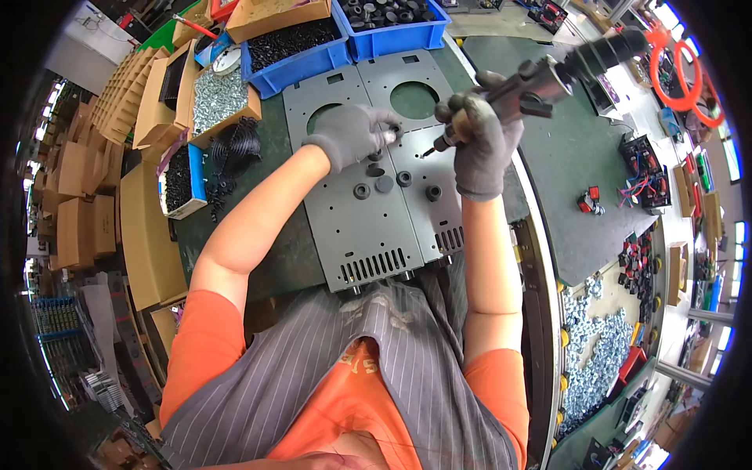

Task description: The person assembles an electronic device on a factory workbench. They use a pneumatic screwdriver to fasten screws into a metal chassis, place rubber feet, and attach cooling fans. The person handles circuit boards, screws, and rubber feet while working at a station with bins of parts.

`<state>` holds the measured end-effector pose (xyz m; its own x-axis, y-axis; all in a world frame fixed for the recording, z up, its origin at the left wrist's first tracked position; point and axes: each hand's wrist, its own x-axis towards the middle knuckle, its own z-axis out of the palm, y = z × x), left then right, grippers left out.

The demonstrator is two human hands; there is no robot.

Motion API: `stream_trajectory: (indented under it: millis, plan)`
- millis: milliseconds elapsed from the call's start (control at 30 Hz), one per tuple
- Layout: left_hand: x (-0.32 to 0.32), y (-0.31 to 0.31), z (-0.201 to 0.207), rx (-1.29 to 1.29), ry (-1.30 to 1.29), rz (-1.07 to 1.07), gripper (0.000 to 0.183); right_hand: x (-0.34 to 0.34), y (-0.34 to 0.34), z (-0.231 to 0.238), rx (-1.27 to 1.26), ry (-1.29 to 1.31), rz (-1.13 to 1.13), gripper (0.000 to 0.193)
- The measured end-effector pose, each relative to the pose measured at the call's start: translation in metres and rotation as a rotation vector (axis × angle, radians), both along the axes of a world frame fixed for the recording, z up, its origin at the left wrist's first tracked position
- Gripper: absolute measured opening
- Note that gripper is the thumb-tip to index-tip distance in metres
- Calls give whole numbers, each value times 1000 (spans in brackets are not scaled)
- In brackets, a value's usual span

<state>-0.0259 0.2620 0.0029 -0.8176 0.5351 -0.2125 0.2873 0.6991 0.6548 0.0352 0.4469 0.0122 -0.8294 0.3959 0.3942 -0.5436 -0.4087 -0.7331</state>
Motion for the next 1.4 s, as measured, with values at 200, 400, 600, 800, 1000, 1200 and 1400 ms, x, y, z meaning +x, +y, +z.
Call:
stream_trajectory:
  millis: [200, 400, 600, 800, 1000, 1200, 1400]
  plan:
    - [13, 4, -12, -157, 161, -42, 33, -37, -26, -6, 124, -77, 17, 38]
    - [10, 2, -16, -211, 204, -51, 29, -45, -44, -14, 324, -168, 67, 40]
    - [9, 3, -25, -243, 196, -55, 30, -53, -46, -21, 340, -234, 151, 37]
    - [0, -27, -40, 822, -445, 433, 32, -56, -39, -28, 336, -203, 231, 40]
    - [42, -77, -36, 1120, -852, 575, 35, -59, -44, -19, 418, -229, 228, 44]
    - [80, -81, -50, 1204, -770, 626, 35, -25, -45, 14, 284, 17, 161, 44]
    - [108, -61, -67, 1661, -1342, 247, 31, 39, -51, 26, -88, 269, 435, 54]
